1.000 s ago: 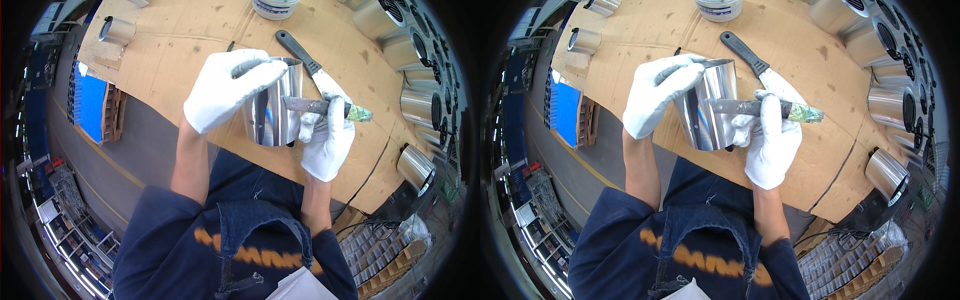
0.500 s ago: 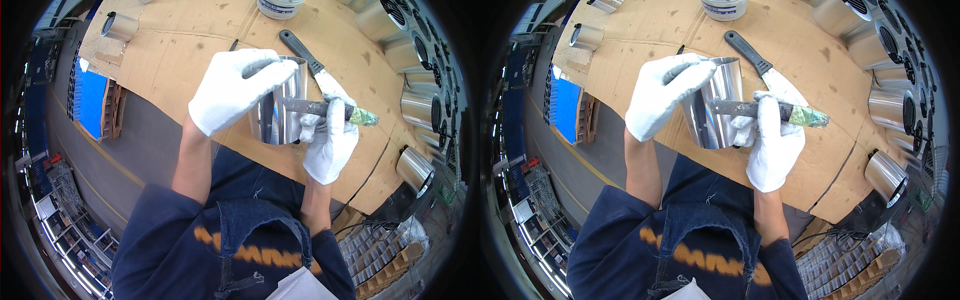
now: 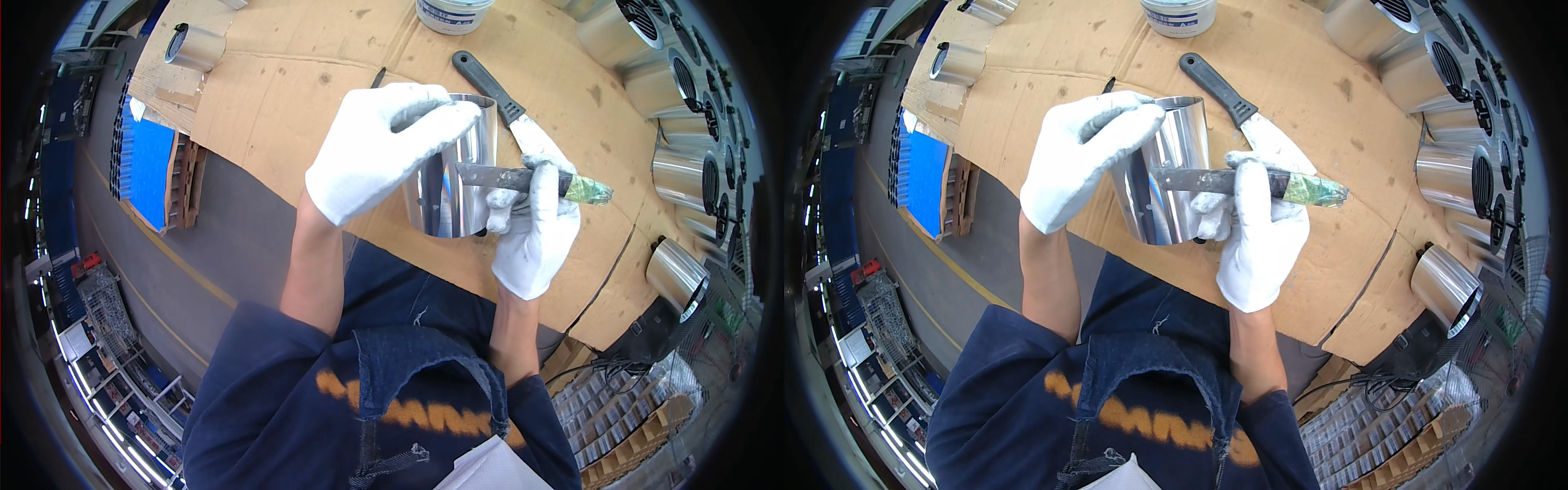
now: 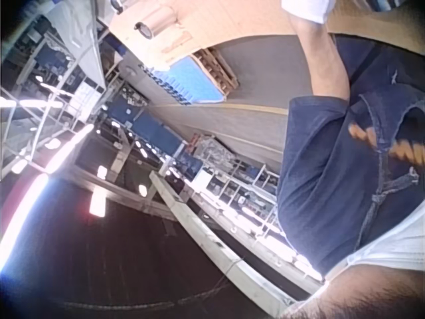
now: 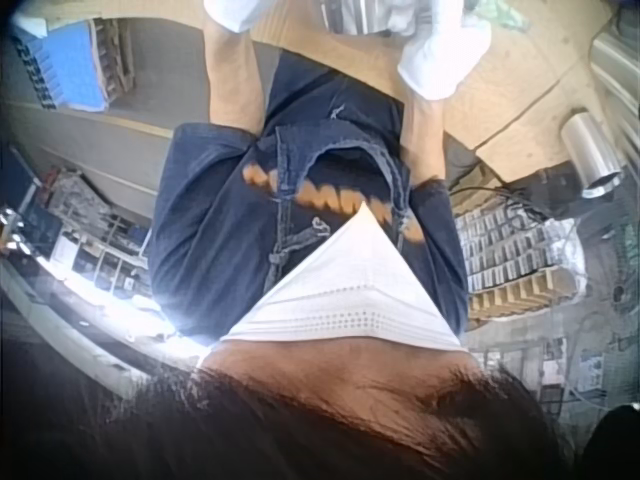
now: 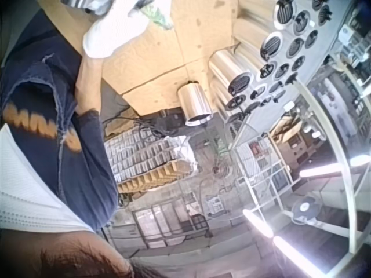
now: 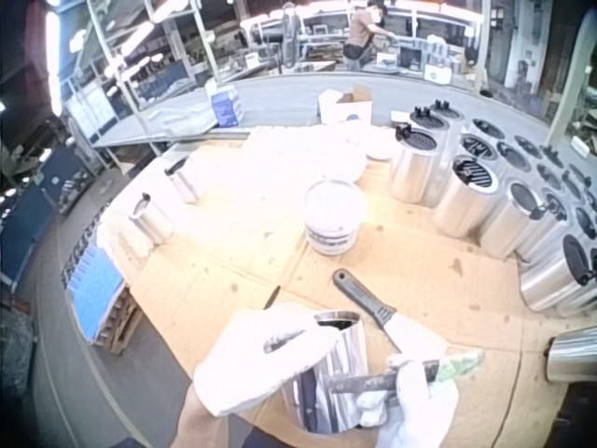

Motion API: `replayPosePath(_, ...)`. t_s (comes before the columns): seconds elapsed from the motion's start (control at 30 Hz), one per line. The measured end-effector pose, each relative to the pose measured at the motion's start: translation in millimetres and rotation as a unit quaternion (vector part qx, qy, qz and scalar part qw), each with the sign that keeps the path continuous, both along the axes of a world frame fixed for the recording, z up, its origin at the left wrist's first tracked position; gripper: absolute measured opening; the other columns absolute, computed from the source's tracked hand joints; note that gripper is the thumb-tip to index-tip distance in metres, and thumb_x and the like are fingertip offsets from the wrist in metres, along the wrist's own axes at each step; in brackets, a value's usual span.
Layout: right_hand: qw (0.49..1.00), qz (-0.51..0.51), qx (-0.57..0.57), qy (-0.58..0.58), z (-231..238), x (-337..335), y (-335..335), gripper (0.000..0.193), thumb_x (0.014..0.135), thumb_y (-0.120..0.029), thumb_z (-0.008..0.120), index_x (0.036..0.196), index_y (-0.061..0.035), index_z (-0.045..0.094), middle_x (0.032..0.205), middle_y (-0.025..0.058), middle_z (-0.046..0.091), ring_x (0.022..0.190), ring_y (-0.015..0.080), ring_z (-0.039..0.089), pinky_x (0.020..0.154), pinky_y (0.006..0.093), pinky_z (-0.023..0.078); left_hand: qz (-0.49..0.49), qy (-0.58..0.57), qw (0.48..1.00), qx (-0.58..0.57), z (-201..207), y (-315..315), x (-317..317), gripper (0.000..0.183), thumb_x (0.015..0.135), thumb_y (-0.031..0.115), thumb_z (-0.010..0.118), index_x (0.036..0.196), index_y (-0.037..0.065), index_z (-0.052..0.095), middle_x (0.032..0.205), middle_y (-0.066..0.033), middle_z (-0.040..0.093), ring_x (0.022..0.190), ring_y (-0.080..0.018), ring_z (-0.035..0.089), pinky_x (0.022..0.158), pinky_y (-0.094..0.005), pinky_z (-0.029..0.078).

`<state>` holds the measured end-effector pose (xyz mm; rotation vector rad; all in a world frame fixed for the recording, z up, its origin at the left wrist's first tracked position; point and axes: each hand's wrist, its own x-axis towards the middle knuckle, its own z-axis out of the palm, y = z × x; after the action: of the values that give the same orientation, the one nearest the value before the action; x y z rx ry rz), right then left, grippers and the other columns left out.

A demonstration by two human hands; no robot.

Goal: Scraping residue or burrs off the exterior of a polished metal cylinder using a hand scraper.

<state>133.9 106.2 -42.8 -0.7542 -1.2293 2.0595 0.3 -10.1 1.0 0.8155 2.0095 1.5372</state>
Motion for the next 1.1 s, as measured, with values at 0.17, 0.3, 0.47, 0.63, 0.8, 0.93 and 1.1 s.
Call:
replayPosePath(0.17,1.000,0.006,-0.013,-0.005,-2.5,1.2,2.5,0.022,0.094,-0.017,0.054,0.106,0.0015,0.055,0.076,0.0076,0.061,0.054,0.0094,0.053,0.048,0.0210,0.039,0.012,-0.007,1.000,-0.008,1.2,0.2,1.0,0.021,0.087,0.014,0.063,0.099,-0.003,0.066,0.086,-0.0043,0.064,0.076,-0.0074,0.057,0.067,-0.0224,0.047)
replayPosePath(0.3,0.998,0.046,-0.041,-0.017,0.2,6.5,5.8,0.025,0.092,-0.013,0.057,0.110,0.0033,0.055,0.090,0.0082,0.062,0.064,0.0094,0.057,0.058,0.0222,0.044,0.005,-0.014,1.000,-0.005,2.3,0.3,1.4,0.021,0.087,0.014,0.063,0.099,-0.003,0.066,0.085,-0.0039,0.064,0.076,-0.0071,0.057,0.067,-0.0219,0.046)
replayPosePath(0.47,1.000,0.002,-0.011,-0.003,2.3,-0.9,1.3,0.023,0.094,-0.017,0.053,0.107,0.0016,0.055,0.076,0.0068,0.060,0.055,0.0086,0.052,0.048,0.0203,0.038,0.007,-0.010,1.000,-0.003,0.2,1.8,0.7,0.021,0.087,0.014,0.063,0.099,-0.003,0.066,0.085,-0.0040,0.064,0.076,-0.0073,0.057,0.067,-0.0219,0.047)
replayPosePath(0.63,0.998,0.014,-0.056,0.012,-0.9,3.1,4.9,0.024,0.092,-0.012,0.057,0.110,0.0030,0.055,0.089,0.0076,0.062,0.068,0.0097,0.058,0.059,0.0219,0.045,0.008,-0.016,1.000,-0.011,2.4,1.1,0.6,0.022,0.087,0.014,0.063,0.099,-0.003,0.066,0.086,-0.0046,0.064,0.077,-0.0079,0.057,0.068,-0.0224,0.047)
replayPosePath(0.8,0.999,0.015,-0.030,0.008,2.8,0.1,4.5,0.023,0.093,-0.014,0.056,0.108,0.0035,0.055,0.084,0.0091,0.063,0.058,0.0099,0.056,0.051,0.0212,0.043,0.003,-0.011,1.000,-0.012,2.5,1.1,0.5,0.023,0.087,0.015,0.063,0.101,-0.003,0.066,0.087,-0.0049,0.065,0.077,-0.0084,0.058,0.068,-0.0226,0.047)
replayPosePath(0.93,0.992,0.047,-0.087,0.084,3.5,1.6,7.3,0.024,0.094,-0.018,0.054,0.107,0.0032,0.055,0.072,0.0094,0.062,0.050,0.0104,0.053,0.044,0.0209,0.039,0.003,-0.014,1.000,-0.022,2.5,0.0,-0.8,0.024,0.087,0.016,0.063,0.102,-0.003,0.066,0.088,-0.0051,0.065,0.078,-0.0086,0.058,0.069,-0.0227,0.047)
replayPosePath(1.1,0.992,0.007,-0.097,0.077,1.5,-3.1,7.0,0.026,0.095,-0.020,0.052,0.104,0.0041,0.055,0.065,0.0095,0.060,0.046,0.0105,0.050,0.040,0.0214,0.036,0.001,-0.011,1.000,-0.010,0.4,0.2,-0.4,0.024,0.087,0.017,0.063,0.102,-0.002,0.067,0.088,-0.0052,0.065,0.078,-0.0087,0.058,0.069,-0.0229,0.047)
